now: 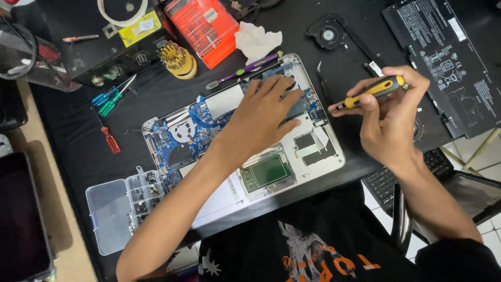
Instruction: Securing a laptop motherboard into its chassis by fastening screws with a screwdriver and aligning internal components.
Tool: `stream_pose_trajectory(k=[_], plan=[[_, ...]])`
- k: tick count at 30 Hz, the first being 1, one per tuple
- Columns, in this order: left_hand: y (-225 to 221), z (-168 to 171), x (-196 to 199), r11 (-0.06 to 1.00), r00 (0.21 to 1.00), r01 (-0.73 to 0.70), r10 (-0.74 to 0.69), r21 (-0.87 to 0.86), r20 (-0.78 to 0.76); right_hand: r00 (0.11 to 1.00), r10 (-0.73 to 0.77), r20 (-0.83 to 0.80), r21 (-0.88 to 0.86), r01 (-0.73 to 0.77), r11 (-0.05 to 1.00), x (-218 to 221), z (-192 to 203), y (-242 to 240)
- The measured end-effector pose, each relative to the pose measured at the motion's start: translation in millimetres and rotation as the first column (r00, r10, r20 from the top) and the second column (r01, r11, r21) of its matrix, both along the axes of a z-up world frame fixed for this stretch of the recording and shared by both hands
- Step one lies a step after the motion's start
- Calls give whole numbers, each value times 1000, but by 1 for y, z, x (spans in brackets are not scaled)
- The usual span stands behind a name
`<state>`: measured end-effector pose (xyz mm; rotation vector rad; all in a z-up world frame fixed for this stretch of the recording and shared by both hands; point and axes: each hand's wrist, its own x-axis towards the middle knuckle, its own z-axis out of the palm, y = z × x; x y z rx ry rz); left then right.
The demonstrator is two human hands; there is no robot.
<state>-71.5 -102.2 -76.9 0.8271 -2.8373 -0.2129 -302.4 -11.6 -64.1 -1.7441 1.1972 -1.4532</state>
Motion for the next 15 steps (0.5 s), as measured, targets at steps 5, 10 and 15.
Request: stream_pose_trajectory(k=[5,10,15], plan=[[-4,3,3,999,998,36,-36,1,-42,1000,18,3,-21,-18,1000,0,1,1],[-1,1,3,999,998,16,-18,-38,-54,1000,29,-13,-37,-29,999,-1,-2,0],[3,-1,3,992,997,-17,8,-124,-73,1000,19,-3,-17,-19,1000,-1,-3,-1]])
